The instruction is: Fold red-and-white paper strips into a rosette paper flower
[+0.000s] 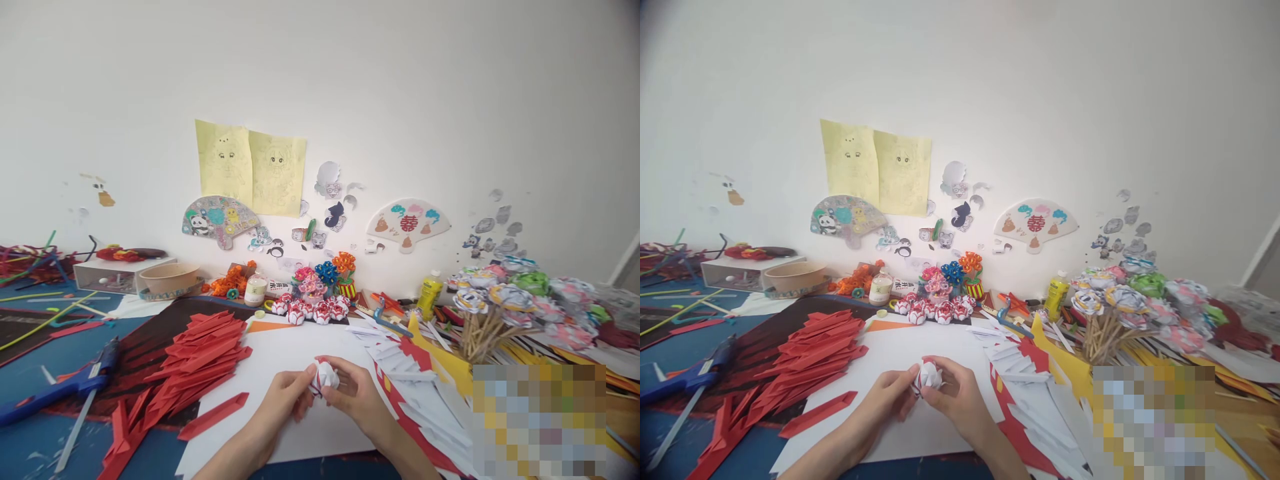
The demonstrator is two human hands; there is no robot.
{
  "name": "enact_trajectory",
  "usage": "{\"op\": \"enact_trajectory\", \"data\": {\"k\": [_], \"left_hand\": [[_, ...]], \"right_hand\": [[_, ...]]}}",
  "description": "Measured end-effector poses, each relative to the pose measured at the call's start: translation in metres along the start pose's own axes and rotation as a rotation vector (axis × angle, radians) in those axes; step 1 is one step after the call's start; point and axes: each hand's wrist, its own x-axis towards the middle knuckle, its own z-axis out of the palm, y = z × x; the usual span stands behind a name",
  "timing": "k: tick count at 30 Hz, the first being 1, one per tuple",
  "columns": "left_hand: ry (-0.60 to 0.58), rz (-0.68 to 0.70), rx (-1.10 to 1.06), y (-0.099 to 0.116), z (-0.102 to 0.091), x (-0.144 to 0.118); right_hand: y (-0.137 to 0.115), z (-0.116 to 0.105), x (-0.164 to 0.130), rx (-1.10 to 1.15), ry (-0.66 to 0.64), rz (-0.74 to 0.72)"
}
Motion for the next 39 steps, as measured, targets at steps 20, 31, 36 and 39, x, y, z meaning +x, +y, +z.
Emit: {"op": "enact_trajectory", "data": {"k": [20, 31, 36, 39], "left_hand": [[-0.08, 0.086, -0.114, 0.0, 0.0, -0.003], [-0.096, 0.072, -0.112, 0.004, 0.0, -0.005], [-0.093, 0.09, -0.071, 0.003, -0.001, -0.003], [-0.098, 0.104, -0.058, 0.003, -0.002, -0.004]], "right_hand": [[0.001, 0.006, 0.002, -0.09, 0.125, -0.024], [0.002, 0.01, 0.002, -0.124, 0.179, -0.033], [0.003, 0.011, 0.001, -0.098, 0.174, -0.032], [0.002, 0.011, 0.001, -0.091, 0.167, -0.038]]}}
